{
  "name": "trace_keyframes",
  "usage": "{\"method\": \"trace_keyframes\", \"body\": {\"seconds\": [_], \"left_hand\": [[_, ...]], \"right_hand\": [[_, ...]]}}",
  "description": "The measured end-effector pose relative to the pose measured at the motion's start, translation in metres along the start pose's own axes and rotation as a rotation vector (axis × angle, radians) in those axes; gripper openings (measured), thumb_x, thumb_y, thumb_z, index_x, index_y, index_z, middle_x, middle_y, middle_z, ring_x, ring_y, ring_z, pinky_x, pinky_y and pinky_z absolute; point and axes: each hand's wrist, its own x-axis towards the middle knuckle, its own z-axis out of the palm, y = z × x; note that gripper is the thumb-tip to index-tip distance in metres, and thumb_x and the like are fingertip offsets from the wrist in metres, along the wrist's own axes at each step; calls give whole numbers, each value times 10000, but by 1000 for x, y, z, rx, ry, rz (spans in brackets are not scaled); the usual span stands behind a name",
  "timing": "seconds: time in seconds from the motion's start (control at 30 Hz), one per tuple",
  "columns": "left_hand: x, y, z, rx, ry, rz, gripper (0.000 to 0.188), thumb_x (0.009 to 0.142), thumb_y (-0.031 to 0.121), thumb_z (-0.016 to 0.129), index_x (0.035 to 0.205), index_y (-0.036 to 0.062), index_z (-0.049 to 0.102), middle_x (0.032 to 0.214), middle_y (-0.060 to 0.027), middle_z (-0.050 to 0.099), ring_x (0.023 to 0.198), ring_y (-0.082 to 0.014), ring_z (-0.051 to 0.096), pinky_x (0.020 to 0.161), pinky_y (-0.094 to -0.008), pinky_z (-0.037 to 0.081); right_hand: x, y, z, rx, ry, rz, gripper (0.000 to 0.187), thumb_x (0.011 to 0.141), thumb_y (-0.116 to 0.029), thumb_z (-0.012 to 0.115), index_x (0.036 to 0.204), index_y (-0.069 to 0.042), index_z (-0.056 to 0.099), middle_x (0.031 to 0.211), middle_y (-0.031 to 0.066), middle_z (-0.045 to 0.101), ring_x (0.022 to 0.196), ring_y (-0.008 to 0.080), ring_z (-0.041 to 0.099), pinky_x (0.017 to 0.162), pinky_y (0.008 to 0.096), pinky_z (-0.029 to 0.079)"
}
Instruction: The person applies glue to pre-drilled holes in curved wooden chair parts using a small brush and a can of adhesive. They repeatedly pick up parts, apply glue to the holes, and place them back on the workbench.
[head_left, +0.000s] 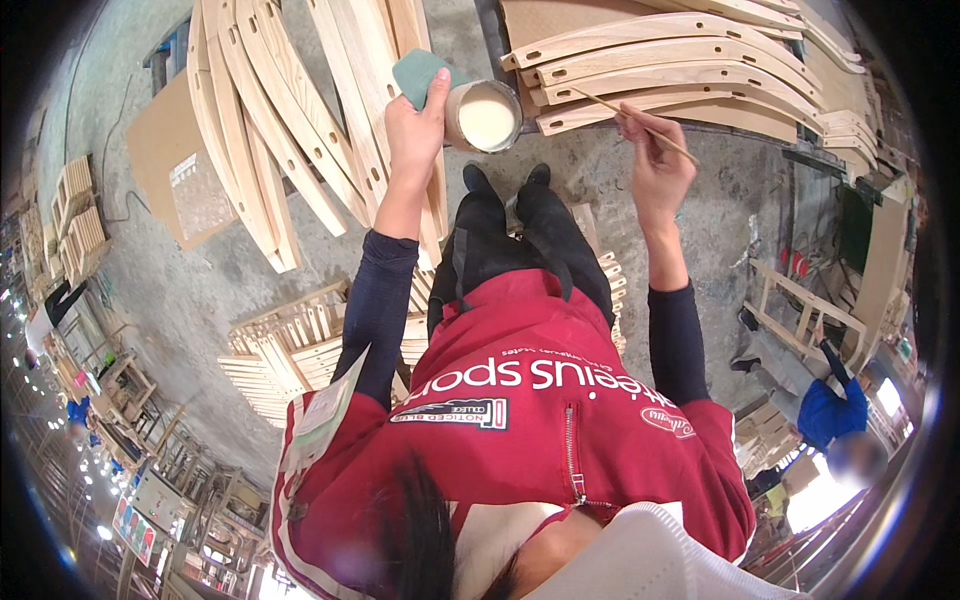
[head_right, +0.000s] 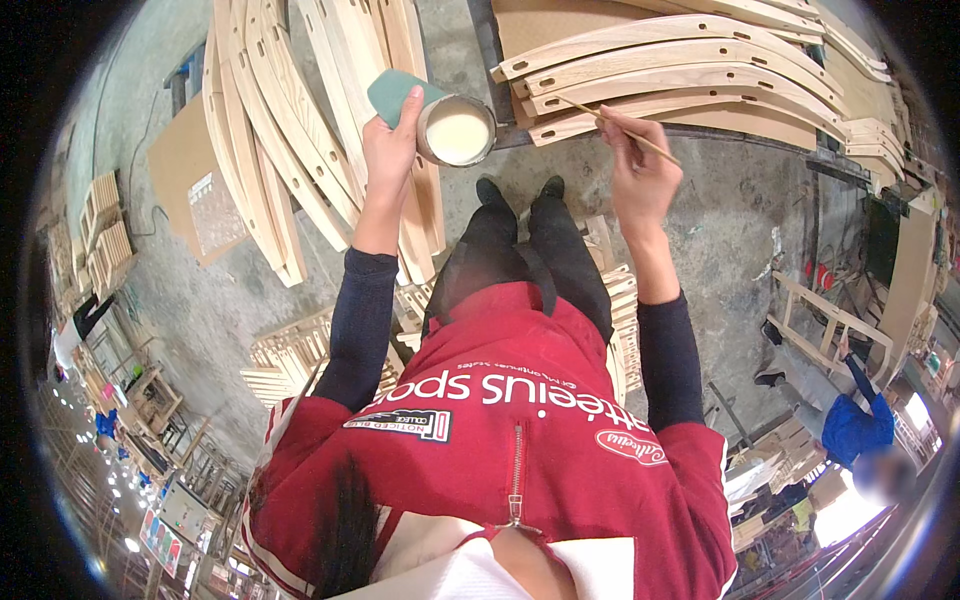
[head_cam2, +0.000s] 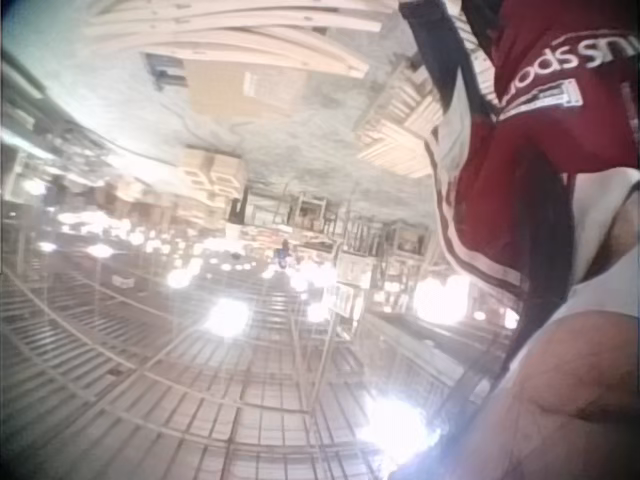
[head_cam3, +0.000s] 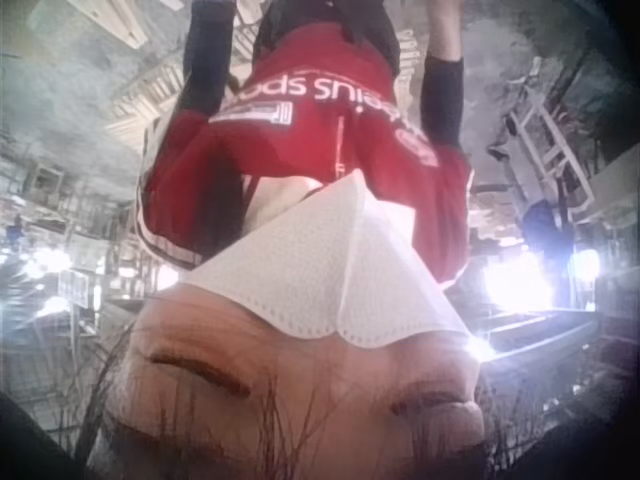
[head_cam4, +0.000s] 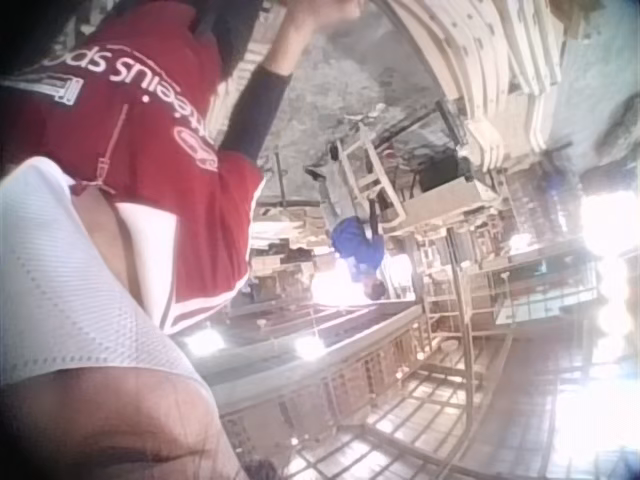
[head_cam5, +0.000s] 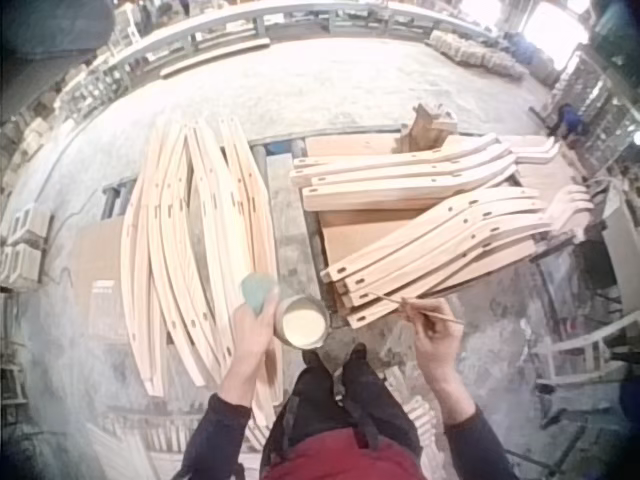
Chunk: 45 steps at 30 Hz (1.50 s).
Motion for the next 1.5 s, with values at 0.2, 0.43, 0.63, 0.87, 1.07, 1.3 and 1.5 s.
{"method": "trace_keyframes", "body": {"seconds": [0.2, 0.43, 0.63, 0.87, 1.07, 1.3, 1.5], "left_hand": [[9, 1, 11, 149, -59, -14, 400, 935, 371, 671, 951, -26, 711, 847, -80, 699, 807, -141, 619, 752, -305, 487], [-17, 27, 30, -2, -191, 22, 378, 932, 333, 688, 1032, -32, 689, 954, -63, 696, 863, -128, 607, 796, -290, 478], [-7, 30, 50, -94, -203, 63, 418, 922, 352, 699, 931, -65, 708, 850, -87, 708, 758, -140, 613, 729, -317, 496], [5, 55, 68, -241, -259, 118, 297, 945, 282, 685, 968, -13, 710, 916, -37, 693, 810, -96, 590, 739, -276, 481], [-9, 95, 97, -140, -302, 173, 268, 947, 282, 684, 978, 18, 711, 911, -8, 687, 806, -85, 588, 738, -258, 471], [-23, 114, 155, -71, -273, 171, 282, 941, 289, 693, 1000, 14, 710, 926, -14, 692, 814, -85, 579, 752, -263, 468], [-42, 134, 215, -128, -249, 161, 282, 945, 284, 687, 988, 6, 712, 912, -23, 694, 799, -87, 583, 740, -267, 469]], "right_hand": [[-11, -50, -14, 344, 62, 263, 132, 999, -126, 578, 1036, 1, 584, 1024, 169, 719, 860, 182, 709, 743, 282, 575], [-34, -63, -13, 207, 67, 111, 93, 965, -71, 624, 1008, 8, 601, 1006, 137, 725, 847, 168, 704, 721, 260, 554], [-30, -77, -43, -172, 25, -221, 160, 849, 18, 713, 1004, -19, 714, 974, 74, 745, 862, 153, 715, 753, 275, 564], [-24, -86, -63, -192, 105, -295, 168, 831, 22, 725, 989, -37, 728, 937, 81, 741, 827, 173, 719, 709, 275, 560], [5, -78, -98, -238, 111, -411, 120, 821, -54, 758, 936, -49, 722, 876, 78, 734, 754, 188, 717, 651, 277, 553], [44, -66, -163, -298, 9, -505, 132, 804, -54, 761, 924, -78, 712, 848, 75, 720, 715, 219, 698, 615, 300, 548], [75, -50, -223, -380, -82, -618, 170, 793, -59, 753, 953, -91, 709, 810, 57, 693, 693, 224, 674, 588, 317, 530]]}}
